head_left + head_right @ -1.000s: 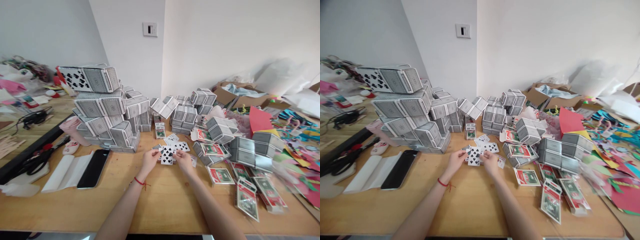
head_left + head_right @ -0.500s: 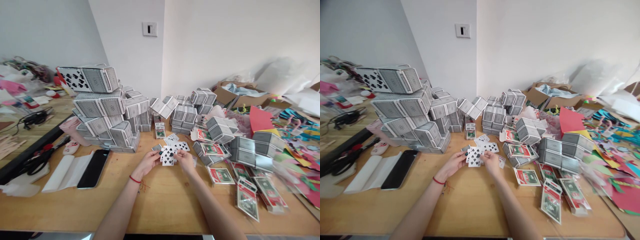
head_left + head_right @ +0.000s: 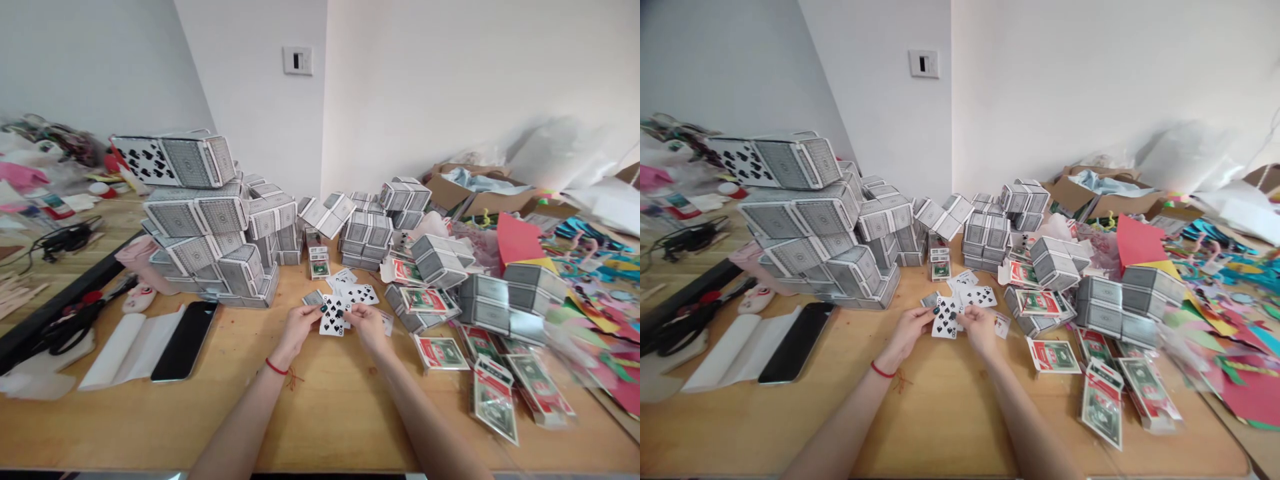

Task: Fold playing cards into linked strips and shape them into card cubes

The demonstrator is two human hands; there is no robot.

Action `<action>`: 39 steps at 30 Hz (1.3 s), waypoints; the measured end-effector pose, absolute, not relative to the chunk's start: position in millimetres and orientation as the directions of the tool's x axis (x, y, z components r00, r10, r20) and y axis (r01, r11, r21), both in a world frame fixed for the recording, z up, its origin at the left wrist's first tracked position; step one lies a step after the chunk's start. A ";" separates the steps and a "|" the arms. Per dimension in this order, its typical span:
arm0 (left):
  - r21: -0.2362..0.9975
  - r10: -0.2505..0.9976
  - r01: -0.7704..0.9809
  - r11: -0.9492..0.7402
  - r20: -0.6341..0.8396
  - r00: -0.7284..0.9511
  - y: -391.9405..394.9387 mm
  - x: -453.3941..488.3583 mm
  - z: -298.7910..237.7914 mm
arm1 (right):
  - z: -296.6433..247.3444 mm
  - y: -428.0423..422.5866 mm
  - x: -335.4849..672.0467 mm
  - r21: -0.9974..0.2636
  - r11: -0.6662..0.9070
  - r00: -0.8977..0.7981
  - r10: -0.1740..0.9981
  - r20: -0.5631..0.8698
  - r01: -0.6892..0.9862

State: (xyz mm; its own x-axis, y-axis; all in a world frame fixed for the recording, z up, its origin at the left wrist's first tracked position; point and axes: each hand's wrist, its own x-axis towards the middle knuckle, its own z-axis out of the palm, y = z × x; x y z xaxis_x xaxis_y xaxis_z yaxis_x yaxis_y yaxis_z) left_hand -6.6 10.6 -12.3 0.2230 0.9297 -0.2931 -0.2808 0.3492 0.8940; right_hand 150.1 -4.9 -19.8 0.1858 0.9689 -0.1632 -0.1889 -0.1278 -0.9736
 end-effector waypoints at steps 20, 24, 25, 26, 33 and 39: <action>0.977 0.998 0.208 -0.053 0.060 -0.026 4.6 4.7 -18.4 | -19.9 -9.2 141.6 -0.837 -0.249 0.144 0.923 -0.358 -0.487; 0.918 0.979 0.359 -0.169 0.198 -0.045 0.3 9.2 -22.0 | -20.1 -10.6 138.5 -0.847 -0.236 0.156 0.925 -0.346 -0.477; 0.905 0.976 0.384 -0.184 0.214 -0.038 -0.7 9.7 -21.7 | -20.7 -10.7 138.1 -0.849 -0.232 0.158 0.926 -0.342 -0.475; 0.893 0.973 0.404 -0.199 0.229 -0.029 -1.5 9.9 -21.0 | -21.2 -10.6 137.9 -0.850 -0.227 0.157 0.929 -0.336 -0.476; 0.824 0.947 0.507 -0.252 0.319 -0.047 1.2 6.0 -16.8 | -18.1 -7.6 141.5 -0.862 -0.216 -0.064 0.976 -0.210 -0.458; 0.686 0.892 0.621 -0.379 0.448 0.050 -1.2 5.1 -23.8 | -18.0 -7.8 143.4 -0.984 -0.085 0.031 0.995 -0.091 -0.156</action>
